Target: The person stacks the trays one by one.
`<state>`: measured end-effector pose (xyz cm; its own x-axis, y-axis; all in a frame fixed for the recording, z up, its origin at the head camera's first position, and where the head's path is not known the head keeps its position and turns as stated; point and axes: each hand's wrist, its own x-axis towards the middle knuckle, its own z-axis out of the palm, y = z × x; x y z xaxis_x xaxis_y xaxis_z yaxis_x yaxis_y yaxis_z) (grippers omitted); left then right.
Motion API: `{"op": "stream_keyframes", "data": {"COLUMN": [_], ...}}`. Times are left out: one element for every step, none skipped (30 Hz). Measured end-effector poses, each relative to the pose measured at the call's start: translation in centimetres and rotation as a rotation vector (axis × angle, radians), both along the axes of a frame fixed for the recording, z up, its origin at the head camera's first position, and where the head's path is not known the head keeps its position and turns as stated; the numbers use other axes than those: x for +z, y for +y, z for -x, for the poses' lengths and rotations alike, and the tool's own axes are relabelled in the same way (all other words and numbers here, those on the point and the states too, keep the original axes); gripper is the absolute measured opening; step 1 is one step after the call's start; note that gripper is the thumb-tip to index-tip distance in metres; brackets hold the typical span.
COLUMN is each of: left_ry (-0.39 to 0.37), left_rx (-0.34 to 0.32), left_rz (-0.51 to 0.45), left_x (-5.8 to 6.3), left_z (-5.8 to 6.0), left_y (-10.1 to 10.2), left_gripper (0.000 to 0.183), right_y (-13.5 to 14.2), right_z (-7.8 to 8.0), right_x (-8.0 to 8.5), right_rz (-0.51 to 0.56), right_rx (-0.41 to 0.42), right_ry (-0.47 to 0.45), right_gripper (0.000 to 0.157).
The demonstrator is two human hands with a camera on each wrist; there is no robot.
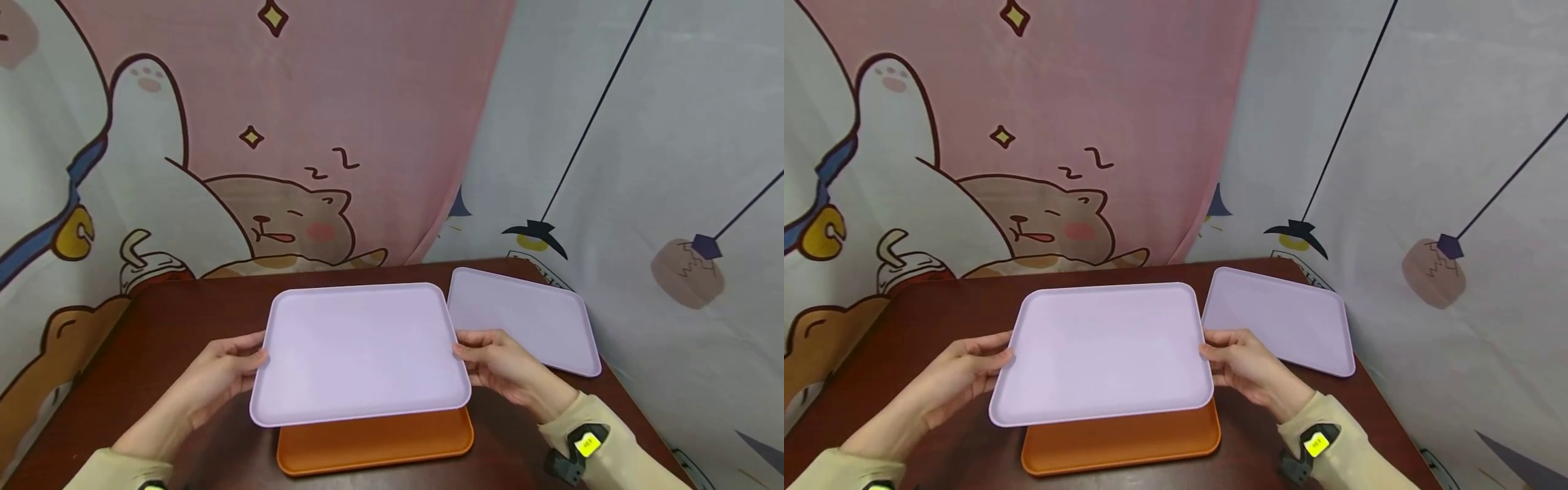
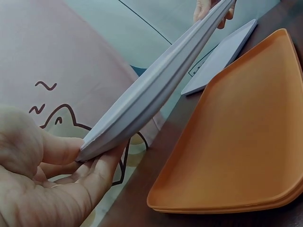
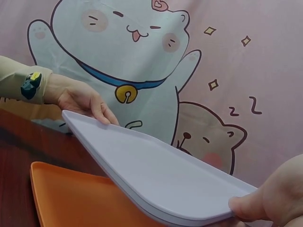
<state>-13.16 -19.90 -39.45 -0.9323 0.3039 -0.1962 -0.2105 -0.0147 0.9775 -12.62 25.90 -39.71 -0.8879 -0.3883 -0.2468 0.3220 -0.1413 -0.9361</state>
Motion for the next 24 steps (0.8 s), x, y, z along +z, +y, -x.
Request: {"op": "stream_keyframes", "data": {"left_ry": [-0.003,-0.007,-0.008,-0.011,-0.012,-0.011,-0.012,-0.012,-0.010,-0.010,-0.009,-0.008,-0.008,-0.008,-0.008,-0.008,-0.008,-0.009,-0.008,-0.008,-0.009,-0.009,-0.011,-0.011], "left_rx": [-0.002,-0.003,-0.007,-0.008,-0.010,-0.012,-0.014,-0.016,-0.018,-0.020,-0.022,-0.023,-0.022,-0.021,-0.020,-0.019,-0.018,-0.016,-0.017,-0.017,-0.019,-0.020,-0.022,-0.025], "left_rz": [-0.004,-0.009,-0.012,-0.016,-0.019,-0.021,-0.023,-0.024,-0.023,-0.023,-0.022,-0.021,-0.019,-0.015,-0.012,-0.009,-0.007,-0.005,-0.003,-0.003,-0.004,-0.006,-0.008,-0.009], "left_x": [-0.1,-0.2,-0.4,-0.5,-0.7,-0.8,-1.0,-1.2,-1.3,-1.5,-1.6,-1.7,-1.8,-2.0,-2.1,-2.2,-2.3,-2.4,-2.5,-2.6,-2.8,-2.8,-2.9,-3.0], "left_z": [0.0,-0.1,-0.1,-0.1,-0.2,-0.2,-0.2,-0.3,-0.3,-0.3,-0.4,-0.4,-0.4,-0.5,-0.5,-0.5,-0.5,-0.5,-0.6,-0.6,-0.6,-0.6,-0.6,-0.6], "left_y": [0.1,0.2,0.2,0.3,0.3,0.4,0.4,0.5,0.5,0.6,0.6,0.7,0.7,0.8,0.8,0.8,0.8,0.8,0.9,0.9,0.9,0.9,0.9,0.9], "left_gripper": [0.060,0.060,0.061,0.061,0.061,0.061,0.061,0.061,0.061,0.061,0.061,0.061,0.061,0.061,0.061,0.061,0.060,0.060,0.060,0.060,0.060,0.059,0.059,0.059], "right_y": [0.1,0.2,0.3,0.4,0.4,0.5,0.5,0.6,0.6,0.7,0.7,0.8,0.8,0.8,0.9,0.9,0.9,1.0,1.0,1.0,1.0,1.1,1.1,1.1], "right_z": [-0.1,-0.2,-0.3,-0.3,-0.4,-0.5,-0.5,-0.6,-0.7,-0.7,-0.7,-0.8,-0.8,-0.8,-0.8,-0.9,-0.9,-0.9,-0.9,-0.9,-1.0,-1.0,-1.0,-1.1], "right_x": [-0.1,-0.2,-0.3,-0.5,-0.6,-0.7,-0.8,-0.9,-1.0,-1.1,-1.2,-1.4,-1.5,-1.6,-1.8,-2.0,-2.1,-2.3,-2.5,-2.7,-2.8,-3.0,-3.1,-3.3], "right_rz": [-0.001,-0.001,-0.001,-0.002,-0.002,-0.002,-0.004,-0.006,-0.008,-0.009,-0.009,-0.009,-0.008,-0.005,-0.002,-0.001,0.001,0.001,0.001,0.000,-0.003,-0.006,-0.008,-0.011], "right_rx": [-0.002,-0.003,-0.003,0.003,0.007,0.011,0.013,0.017,0.019,0.021,0.020,0.019,0.018,0.017,0.017,0.019,0.021,0.020,0.021,0.020,0.020,0.016,0.015,0.010], "right_ry": [-0.003,-0.008,-0.010,-0.008,-0.007,-0.006,-0.006,-0.002,0.000,0.003,0.003,0.005,0.006,0.007,0.010,0.013,0.016,0.018,0.021,0.024,0.027,0.027,0.029,0.026], "right_gripper": [0.045,0.045,0.045,0.045,0.045,0.046,0.047,0.048,0.049,0.050,0.051,0.052,0.052,0.052,0.052,0.051,0.050,0.050,0.049,0.049,0.049,0.049,0.049,0.049]}}
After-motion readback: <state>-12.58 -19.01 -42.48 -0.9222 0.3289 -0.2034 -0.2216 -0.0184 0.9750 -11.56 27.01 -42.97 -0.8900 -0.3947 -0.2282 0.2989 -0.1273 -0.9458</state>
